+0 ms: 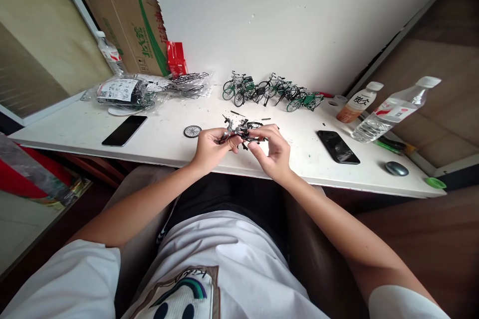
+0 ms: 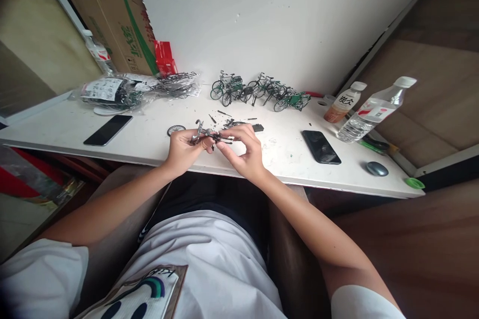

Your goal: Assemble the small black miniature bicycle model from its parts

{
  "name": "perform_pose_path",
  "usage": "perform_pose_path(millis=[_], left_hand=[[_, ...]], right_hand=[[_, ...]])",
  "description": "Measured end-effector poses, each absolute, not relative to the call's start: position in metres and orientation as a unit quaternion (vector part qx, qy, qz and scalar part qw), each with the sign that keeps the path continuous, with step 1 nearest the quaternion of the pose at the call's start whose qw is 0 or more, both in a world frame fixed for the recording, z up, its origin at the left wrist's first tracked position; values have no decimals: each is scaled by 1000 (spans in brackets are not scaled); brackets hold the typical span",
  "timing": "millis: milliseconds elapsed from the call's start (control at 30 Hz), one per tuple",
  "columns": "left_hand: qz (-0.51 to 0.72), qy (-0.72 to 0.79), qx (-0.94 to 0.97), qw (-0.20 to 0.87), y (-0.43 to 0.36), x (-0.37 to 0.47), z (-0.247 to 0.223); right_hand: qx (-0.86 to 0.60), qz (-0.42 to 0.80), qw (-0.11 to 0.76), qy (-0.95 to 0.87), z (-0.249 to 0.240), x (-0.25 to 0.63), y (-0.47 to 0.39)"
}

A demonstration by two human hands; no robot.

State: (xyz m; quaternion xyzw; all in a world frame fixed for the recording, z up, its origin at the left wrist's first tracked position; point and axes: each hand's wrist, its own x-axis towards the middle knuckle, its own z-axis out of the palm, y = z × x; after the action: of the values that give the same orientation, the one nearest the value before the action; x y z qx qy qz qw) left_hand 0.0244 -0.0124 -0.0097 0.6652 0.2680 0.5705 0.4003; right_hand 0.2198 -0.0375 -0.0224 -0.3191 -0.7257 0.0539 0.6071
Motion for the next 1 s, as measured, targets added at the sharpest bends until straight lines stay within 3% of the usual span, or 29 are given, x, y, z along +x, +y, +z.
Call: perform_pose_path(millis=[233,500,767,900,1000], left_hand=[[512,249,510,645,-1,25,-11],[458,262,474,705,-1,25,-14],[526,372,549,533,5,26,-25],[594,324,669,306,4,17,-22],[566,258,770,140,1,12,-15]], right_hand=[[-307,103,629,-707,-27,223,-36],[-282,-5,616,-735,-24,226,-33],[-323,-66,630,-703,-21,227,-31],[-348,-77,633,-688,-21,230,-28],[-381,-66,624,-679,-20,229,-27]])
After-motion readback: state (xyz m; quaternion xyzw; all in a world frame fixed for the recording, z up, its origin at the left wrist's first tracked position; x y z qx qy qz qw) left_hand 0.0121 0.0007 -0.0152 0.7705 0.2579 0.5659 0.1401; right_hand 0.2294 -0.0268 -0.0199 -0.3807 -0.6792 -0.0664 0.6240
